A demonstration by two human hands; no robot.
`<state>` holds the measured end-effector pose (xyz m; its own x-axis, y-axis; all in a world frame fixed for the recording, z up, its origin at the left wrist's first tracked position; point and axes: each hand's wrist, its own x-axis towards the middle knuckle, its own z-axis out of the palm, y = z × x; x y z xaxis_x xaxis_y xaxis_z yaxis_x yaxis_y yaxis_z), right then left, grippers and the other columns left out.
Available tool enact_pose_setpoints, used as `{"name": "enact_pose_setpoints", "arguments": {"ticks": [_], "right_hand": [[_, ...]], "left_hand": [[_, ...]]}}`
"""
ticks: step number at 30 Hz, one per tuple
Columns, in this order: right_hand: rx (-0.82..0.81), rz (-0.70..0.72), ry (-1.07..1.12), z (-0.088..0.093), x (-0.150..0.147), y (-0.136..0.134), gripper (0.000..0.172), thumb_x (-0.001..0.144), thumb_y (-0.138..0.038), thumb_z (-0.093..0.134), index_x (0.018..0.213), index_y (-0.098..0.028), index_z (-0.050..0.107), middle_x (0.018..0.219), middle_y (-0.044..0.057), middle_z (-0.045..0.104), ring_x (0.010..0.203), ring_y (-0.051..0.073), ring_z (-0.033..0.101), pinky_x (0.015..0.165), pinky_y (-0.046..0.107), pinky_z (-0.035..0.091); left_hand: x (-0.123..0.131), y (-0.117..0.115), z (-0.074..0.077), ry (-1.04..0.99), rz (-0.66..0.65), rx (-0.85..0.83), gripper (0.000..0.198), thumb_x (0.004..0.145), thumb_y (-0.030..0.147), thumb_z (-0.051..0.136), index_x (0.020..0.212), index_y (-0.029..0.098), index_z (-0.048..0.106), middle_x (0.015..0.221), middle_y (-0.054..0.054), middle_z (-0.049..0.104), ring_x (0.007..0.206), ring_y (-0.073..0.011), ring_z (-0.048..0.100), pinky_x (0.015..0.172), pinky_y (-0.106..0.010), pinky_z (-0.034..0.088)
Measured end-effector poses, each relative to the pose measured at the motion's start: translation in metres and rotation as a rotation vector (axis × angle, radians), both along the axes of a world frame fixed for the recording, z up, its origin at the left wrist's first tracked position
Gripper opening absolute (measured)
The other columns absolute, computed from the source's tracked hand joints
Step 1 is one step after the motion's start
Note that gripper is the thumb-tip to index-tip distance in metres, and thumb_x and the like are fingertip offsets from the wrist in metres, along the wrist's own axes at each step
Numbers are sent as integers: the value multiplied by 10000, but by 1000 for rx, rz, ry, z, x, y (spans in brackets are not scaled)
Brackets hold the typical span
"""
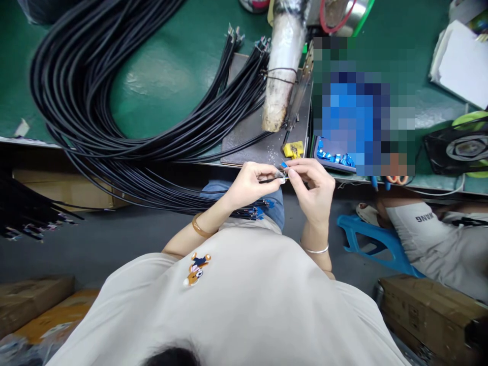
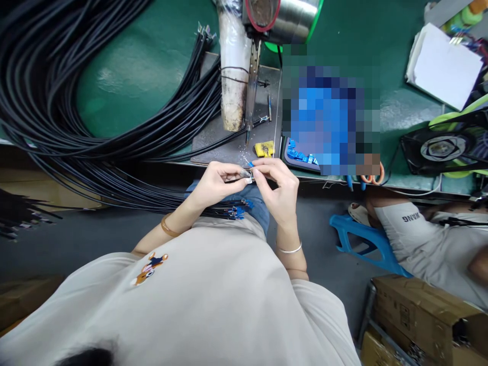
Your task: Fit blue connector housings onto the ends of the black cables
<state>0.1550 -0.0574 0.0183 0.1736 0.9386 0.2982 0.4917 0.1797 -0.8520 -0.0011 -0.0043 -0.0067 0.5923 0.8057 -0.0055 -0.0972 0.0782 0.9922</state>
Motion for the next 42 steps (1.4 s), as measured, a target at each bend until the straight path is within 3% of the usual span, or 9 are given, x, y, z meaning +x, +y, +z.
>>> {"name": "enact_pose_setpoints", "arguments": {"ticks": [8, 11, 17, 22, 26, 30, 33, 37, 42], "right_hand": [[179, -142, -18, -3, 0, 1, 129, 848, -185, 705, 926, -277, 752, 975, 15, 729, 921, 164, 706, 805, 347, 618], [235, -99, -140, -6, -2, 1, 201, 821, -132, 726, 957, -277, 758, 980, 11, 734, 942, 154, 705, 879, 344, 605], [356, -61, -372, -16, 0, 1, 298, 832, -85, 700, 1065, -268, 732, 1071, 30, 726, 919, 134, 730, 834, 271, 625], [392, -39, -451, -20, 0, 4, 260, 830, -79, 699, 1033, -241, 709, 1058, 39, 736, 925, 143, 734, 836, 270, 626], [304, -73, -328, -16, -6, 6, 142, 845, -114, 687, 939, -221, 693, 1021, 37, 731, 964, 157, 719, 831, 294, 625], [90, -68, 11, -13, -9, 5, 6, 862, -199, 688, 861, -204, 690, 1020, 29, 706, 934, 143, 719, 785, 281, 631], [3, -31, 148, -12, -9, 5, 41, 855, -234, 700, 835, -200, 693, 1021, 26, 704, 920, 135, 717, 783, 279, 630], [56, -112, 167, -11, -10, 5, 18, 840, -229, 724, 844, -214, 715, 987, 17, 703, 896, 139, 716, 772, 294, 627], [282, -254, -25, -9, -11, 4, 96, 875, -165, 671, 903, -238, 725, 938, 12, 732, 913, 154, 703, 765, 322, 604]], "left_hand": [[2, 3, 10, -59, 112, -103, 218, 792, 245, 693, 667, 134, 554, 553, 40, 504, 439, -23, 394, 424, -169, 291], [2, 4, 12, -79, 113, -127, 229, 777, 240, 706, 654, 138, 542, 521, 42, 527, 391, -13, 394, 383, -151, 292], [0, 3, 7, -55, 125, -145, 200, 804, 229, 680, 673, 134, 564, 536, 27, 582, 355, -16, 443, 348, -132, 330], [1, 2, 3, -68, 153, -125, 228, 812, 248, 705, 668, 130, 574, 549, 25, 590, 374, -26, 476, 364, -137, 371], [4, 2, 1, -117, 182, -103, 220, 817, 275, 724, 721, 122, 598, 601, 21, 608, 423, -15, 486, 412, -126, 401], [6, 3, 3, -239, 166, -156, 208, 797, 277, 756, 784, 121, 619, 619, 26, 615, 479, -12, 504, 459, -116, 415], [6, 5, 5, -298, 127, -249, 243, 750, 275, 804, 803, 128, 618, 581, 43, 591, 499, -21, 519, 477, -118, 423], [7, 7, 5, -293, 145, -276, 261, 734, 296, 818, 803, 130, 630, 595, 36, 612, 440, -6, 463, 400, -123, 346], [7, 11, 6, -270, 141, -335, 265, 743, 316, 797, 803, 145, 604, 565, 44, 593, 354, 9, 322, 322, -147, 202]]}}
